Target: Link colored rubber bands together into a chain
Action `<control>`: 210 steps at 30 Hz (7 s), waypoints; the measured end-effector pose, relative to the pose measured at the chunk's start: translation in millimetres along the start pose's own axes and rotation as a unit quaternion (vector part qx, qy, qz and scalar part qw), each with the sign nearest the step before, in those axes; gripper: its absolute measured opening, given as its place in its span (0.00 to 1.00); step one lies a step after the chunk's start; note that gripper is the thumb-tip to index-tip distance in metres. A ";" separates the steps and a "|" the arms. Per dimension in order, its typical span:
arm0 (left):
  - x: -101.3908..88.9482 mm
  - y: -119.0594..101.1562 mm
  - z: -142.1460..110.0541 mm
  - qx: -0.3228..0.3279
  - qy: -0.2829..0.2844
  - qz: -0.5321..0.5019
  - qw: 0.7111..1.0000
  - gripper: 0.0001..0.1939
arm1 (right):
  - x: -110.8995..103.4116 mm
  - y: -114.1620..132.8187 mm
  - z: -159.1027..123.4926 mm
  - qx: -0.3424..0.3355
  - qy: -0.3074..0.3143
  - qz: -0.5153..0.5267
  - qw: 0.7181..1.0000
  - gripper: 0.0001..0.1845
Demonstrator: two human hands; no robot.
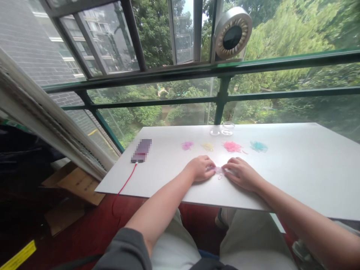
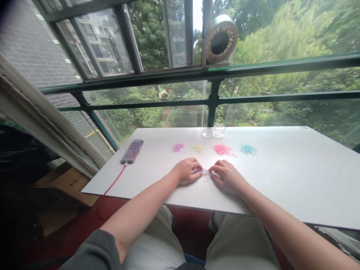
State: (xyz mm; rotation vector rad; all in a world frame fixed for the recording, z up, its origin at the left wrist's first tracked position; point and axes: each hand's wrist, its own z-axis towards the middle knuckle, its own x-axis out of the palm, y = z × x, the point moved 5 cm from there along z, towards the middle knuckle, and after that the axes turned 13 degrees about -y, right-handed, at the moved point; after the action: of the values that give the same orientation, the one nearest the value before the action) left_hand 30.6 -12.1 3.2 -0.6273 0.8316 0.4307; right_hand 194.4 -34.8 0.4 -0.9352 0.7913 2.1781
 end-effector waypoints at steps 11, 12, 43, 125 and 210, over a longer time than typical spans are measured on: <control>6.2 1.7 -1.1 0.004 -0.018 0.045 0.999 0.14 | 3.7 -4.6 -1.1 0.027 -0.042 -0.009 0.999 0.09; 7.9 2.3 -0.8 0.005 -0.012 0.049 0.999 0.14 | 4.0 -6.7 -1.7 0.030 -0.049 -0.011 0.998 0.09; 1.5 5.1 0.3 0.000 -0.044 0.032 0.999 0.16 | -2.5 -23.6 -1.2 0.192 -0.107 0.044 0.975 0.11; -12.0 36.3 43.6 -0.067 -0.045 -0.134 0.988 0.06 | 28.1 -21.8 58.4 0.264 0.017 0.365 0.893 0.08; -22.5 22.6 39.3 -0.009 -0.004 -0.079 0.997 0.04 | 20.6 -6.4 53.9 0.142 0.022 0.279 0.950 0.03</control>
State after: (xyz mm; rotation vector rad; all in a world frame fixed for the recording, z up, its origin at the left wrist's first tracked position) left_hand 25.3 28.3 33.4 -0.7019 0.7651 0.2970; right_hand 166.5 14.5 13.2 -0.6665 1.4922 2.4141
